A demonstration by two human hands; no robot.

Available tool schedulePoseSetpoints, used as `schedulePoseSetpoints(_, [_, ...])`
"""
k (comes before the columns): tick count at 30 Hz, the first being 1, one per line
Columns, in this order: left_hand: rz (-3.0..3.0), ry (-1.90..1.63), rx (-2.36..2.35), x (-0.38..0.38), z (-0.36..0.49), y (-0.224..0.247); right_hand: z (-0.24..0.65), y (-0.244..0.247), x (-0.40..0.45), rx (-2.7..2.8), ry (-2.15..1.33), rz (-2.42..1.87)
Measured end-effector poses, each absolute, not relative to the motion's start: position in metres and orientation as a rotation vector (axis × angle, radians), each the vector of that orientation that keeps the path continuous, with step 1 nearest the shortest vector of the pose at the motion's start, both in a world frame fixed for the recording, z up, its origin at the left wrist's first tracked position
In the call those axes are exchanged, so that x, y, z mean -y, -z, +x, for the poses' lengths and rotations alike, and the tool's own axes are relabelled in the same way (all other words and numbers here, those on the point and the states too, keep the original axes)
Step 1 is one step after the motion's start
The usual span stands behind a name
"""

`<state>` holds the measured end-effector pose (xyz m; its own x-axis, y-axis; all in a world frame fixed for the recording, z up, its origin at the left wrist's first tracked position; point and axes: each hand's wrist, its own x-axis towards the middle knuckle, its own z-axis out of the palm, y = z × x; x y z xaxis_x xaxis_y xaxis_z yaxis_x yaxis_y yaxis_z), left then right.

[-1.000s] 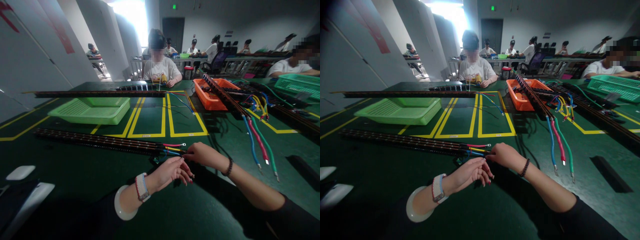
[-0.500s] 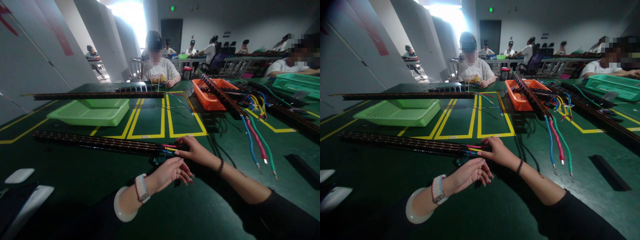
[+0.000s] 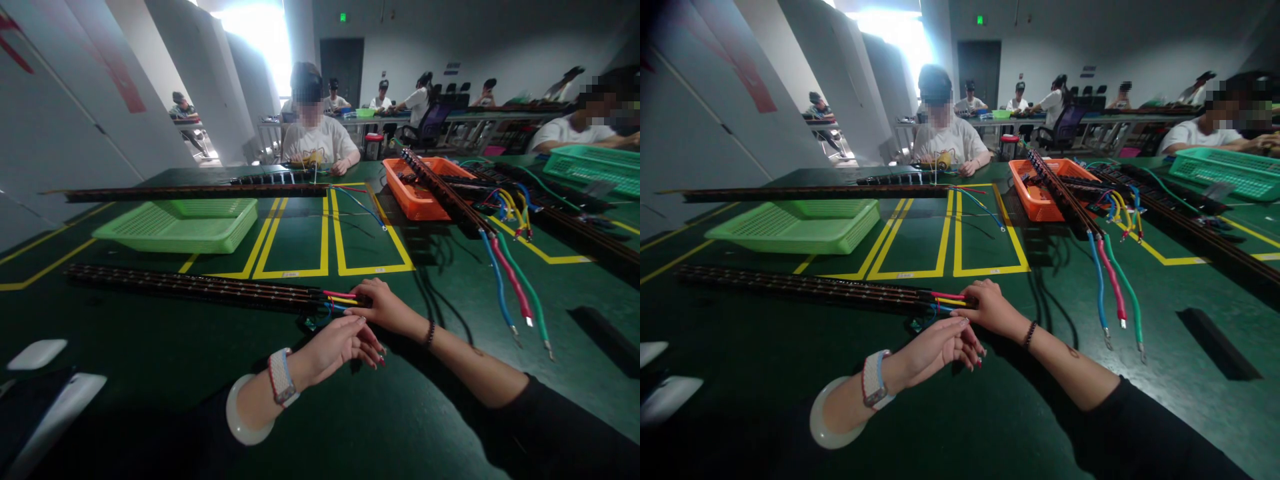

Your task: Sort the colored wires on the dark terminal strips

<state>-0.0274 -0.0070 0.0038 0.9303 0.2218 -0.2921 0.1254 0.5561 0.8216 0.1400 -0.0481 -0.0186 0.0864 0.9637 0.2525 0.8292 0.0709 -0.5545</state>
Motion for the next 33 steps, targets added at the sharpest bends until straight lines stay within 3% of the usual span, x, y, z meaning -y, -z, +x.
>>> schedulePoseSetpoints(12, [0.86, -0.072, -0.4, 0.005, -0.026, 0.001, 0.128, 0.007, 0.053, 1.65, -0.317, -1.665])
schedulePoseSetpoints(28, [0.618, -0.386, -0.433, 0.013, -0.022, -0.002, 0.123, 0.007, 0.065, 2.181, 0.795, -1.45])
schedulePoseSetpoints(33, [0.56, -0.422, -0.481, 0.011, -0.021, 0.001, 0.123, 0.005, 0.067, 2.264, 0.908, -1.368])
